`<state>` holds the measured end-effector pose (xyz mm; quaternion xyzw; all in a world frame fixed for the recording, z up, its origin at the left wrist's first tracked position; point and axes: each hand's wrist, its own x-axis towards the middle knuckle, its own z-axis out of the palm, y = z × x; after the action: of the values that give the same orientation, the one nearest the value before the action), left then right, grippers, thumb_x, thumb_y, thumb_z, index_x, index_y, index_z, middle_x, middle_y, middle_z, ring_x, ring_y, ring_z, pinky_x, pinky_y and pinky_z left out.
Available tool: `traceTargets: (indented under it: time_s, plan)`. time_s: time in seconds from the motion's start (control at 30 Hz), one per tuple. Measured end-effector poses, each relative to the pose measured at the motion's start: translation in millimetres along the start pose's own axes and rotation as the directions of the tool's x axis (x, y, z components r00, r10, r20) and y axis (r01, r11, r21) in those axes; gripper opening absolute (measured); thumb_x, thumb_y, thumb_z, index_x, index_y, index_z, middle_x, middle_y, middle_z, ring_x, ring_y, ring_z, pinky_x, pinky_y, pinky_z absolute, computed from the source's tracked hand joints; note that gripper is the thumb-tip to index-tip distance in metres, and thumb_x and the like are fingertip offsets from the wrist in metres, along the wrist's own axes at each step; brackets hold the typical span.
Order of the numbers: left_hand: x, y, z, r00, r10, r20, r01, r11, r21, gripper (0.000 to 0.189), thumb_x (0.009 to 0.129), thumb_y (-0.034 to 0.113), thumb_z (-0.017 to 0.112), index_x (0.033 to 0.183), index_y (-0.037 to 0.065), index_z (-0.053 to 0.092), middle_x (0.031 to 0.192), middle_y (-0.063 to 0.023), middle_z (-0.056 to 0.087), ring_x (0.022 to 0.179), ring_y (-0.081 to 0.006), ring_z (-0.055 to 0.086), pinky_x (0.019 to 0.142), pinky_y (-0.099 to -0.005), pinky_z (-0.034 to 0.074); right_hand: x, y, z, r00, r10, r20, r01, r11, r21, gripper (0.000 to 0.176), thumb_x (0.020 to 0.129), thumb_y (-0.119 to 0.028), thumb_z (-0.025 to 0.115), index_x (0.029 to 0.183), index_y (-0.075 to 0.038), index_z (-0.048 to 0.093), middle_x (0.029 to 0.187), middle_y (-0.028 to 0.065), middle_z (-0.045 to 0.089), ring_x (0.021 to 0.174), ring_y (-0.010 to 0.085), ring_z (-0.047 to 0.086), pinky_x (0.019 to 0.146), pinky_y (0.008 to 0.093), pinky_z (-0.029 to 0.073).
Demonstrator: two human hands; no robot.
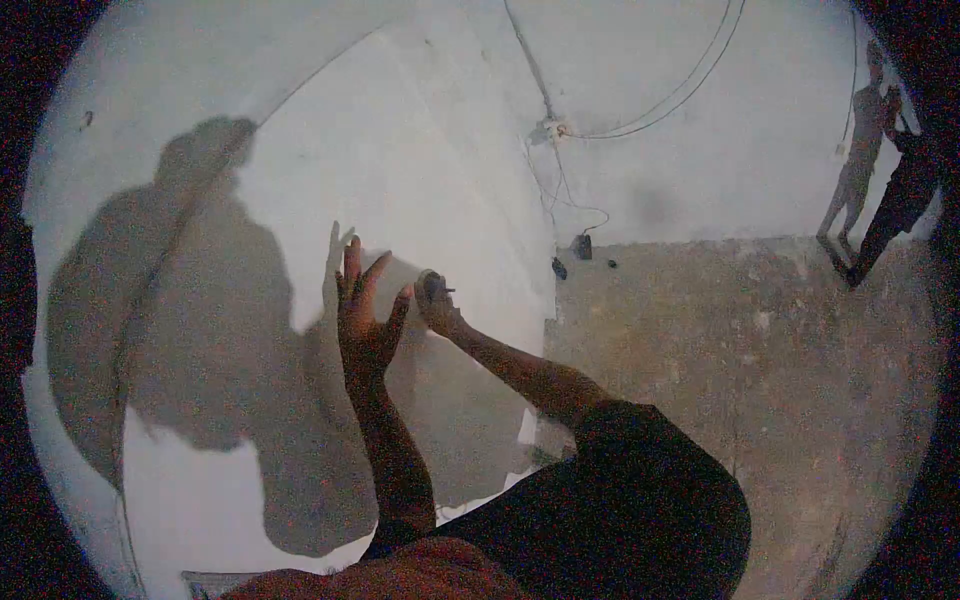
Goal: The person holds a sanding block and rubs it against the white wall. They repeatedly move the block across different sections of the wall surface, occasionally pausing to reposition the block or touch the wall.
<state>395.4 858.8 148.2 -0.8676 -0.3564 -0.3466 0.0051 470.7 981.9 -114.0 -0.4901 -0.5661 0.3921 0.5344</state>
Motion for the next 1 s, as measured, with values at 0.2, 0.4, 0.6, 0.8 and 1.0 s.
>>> traceTargets:
  time_s: [0.2, 0.4, 0.6, 0.8, 1.0]
  plan:
    - [-3.4, 11.2, 4.9, 0.997, -0.06, -0.049, 0.061, 0.998, 0.031, 0.057, 0.09, 0.045, 0.064, 0.135, 0.011, 0.055, 0.16, -0.0143, 0.024, 0.148, -0.0319, 0.023, 0.12, -0.0537, 0.01, 20.5, 69.6, 46.2, 0.988, -0.147, -0.045, 0.152, 0.899, 0.411, 0.066, 0.105, -0.039, 0.038, 0.153, -0.001, 0.016, 0.155, 0.0241, 0.024, 0.145, 0.0354, 0.025, 0.118, 0.0487, 0.017]
    - [-2.2, 34.9, 14.1, 0.987, -0.11, -0.115, 0.137, 0.956, 0.26, 0.071, 0.095, 0.062, 0.047, 0.137, 0.006, 0.053, 0.161, -0.0227, 0.015, 0.149, -0.0407, 0.013, 0.117, -0.0619, 0.006, -8.4, -48.1, -41.3, 0.978, -0.135, 0.158, 0.128, 0.99, 0.052, 0.063, 0.105, -0.036, 0.037, 0.152, 0.001, 0.015, 0.15, 0.0254, 0.029, 0.14, 0.0375, 0.03, 0.116, 0.0498, 0.021]
    - [12.1, 56.4, 33.3, 0.962, -0.133, -0.239, 0.205, 0.929, 0.309, 0.071, 0.095, 0.062, 0.048, 0.138, 0.006, 0.053, 0.161, -0.0239, 0.013, 0.149, -0.0421, 0.012, 0.115, -0.0654, 0.004, -12.4, -87.3, -55.9, 0.952, -0.247, 0.182, 0.245, 0.969, 0.037, 0.061, 0.106, -0.032, 0.036, 0.15, 0.004, 0.014, 0.145, 0.0266, 0.033, 0.136, 0.0396, 0.035, 0.114, 0.0509, 0.025]
    - [-2.3, 73.8, 22.2, 0.959, -0.147, -0.244, 0.22, 0.926, 0.307, 0.07, 0.094, 0.06, 0.052, 0.138, 0.005, 0.052, 0.16, -0.026, 0.013, 0.149, -0.0432, 0.012, 0.116, -0.0643, 0.003, -27.8, -118.0, -69.9, 0.943, -0.232, 0.239, 0.232, 0.972, 0.03, 0.059, 0.106, -0.029, 0.036, 0.148, 0.006, 0.014, 0.141, 0.0278, 0.038, 0.131, 0.0417, 0.04, 0.112, 0.052, 0.029]
    - [-3.5, 34.9, 31.3, 0.955, -0.124, -0.268, 0.177, 0.967, 0.184, 0.062, 0.095, 0.052, 0.055, 0.135, 0.006, 0.054, 0.159, -0.0244, 0.018, 0.148, -0.0412, 0.016, 0.116, -0.0641, 0.01, 16.6, -150.8, -79.1, 0.953, -0.23, 0.199, 0.25, 0.964, -0.084, 0.056, 0.106, -0.025, 0.035, 0.146, 0.009, 0.013, 0.136, 0.029, 0.043, 0.127, 0.0438, 0.045, 0.11, 0.0531, 0.033]
